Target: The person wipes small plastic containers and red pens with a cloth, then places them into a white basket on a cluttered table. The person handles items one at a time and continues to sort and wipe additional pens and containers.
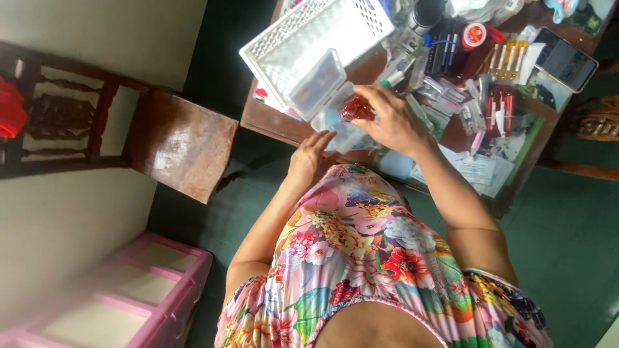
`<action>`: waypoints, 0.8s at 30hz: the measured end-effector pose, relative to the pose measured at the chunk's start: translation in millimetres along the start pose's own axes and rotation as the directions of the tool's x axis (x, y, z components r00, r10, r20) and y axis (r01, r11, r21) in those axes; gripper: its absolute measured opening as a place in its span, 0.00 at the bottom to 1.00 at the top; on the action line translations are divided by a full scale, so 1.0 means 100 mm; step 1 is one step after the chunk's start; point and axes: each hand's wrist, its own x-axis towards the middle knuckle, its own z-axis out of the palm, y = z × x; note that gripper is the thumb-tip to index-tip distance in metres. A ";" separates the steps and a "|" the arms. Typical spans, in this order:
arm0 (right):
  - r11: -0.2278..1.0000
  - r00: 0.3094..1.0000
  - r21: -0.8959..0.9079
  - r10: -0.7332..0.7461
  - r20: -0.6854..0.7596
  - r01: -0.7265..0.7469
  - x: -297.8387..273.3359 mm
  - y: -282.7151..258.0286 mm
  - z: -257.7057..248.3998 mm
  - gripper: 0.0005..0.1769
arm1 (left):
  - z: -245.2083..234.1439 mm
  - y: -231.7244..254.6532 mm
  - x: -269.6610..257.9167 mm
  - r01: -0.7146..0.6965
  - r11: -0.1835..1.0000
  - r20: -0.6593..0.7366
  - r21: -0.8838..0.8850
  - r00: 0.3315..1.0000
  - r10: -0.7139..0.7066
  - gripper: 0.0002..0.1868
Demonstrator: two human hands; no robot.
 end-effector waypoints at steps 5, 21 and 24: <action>0.991 0.990 -0.103 0.097 0.099 -0.087 0.06 0.24 0.53 0.35 | -0.25 -0.05 0.17 -0.103 0.994 0.169 0.044 0.981 0.094 0.27; 0.906 0.979 -0.376 0.202 -0.022 -0.195 -0.19 0.50 0.92 0.46 | -0.17 -0.29 0.21 -0.236 0.970 0.163 -0.054 0.957 0.242 0.20; 0.920 0.969 -0.308 0.248 -0.023 -0.243 -0.24 0.44 0.83 0.52 | -0.30 -0.11 0.23 -0.191 0.979 0.182 -0.071 0.963 0.201 0.20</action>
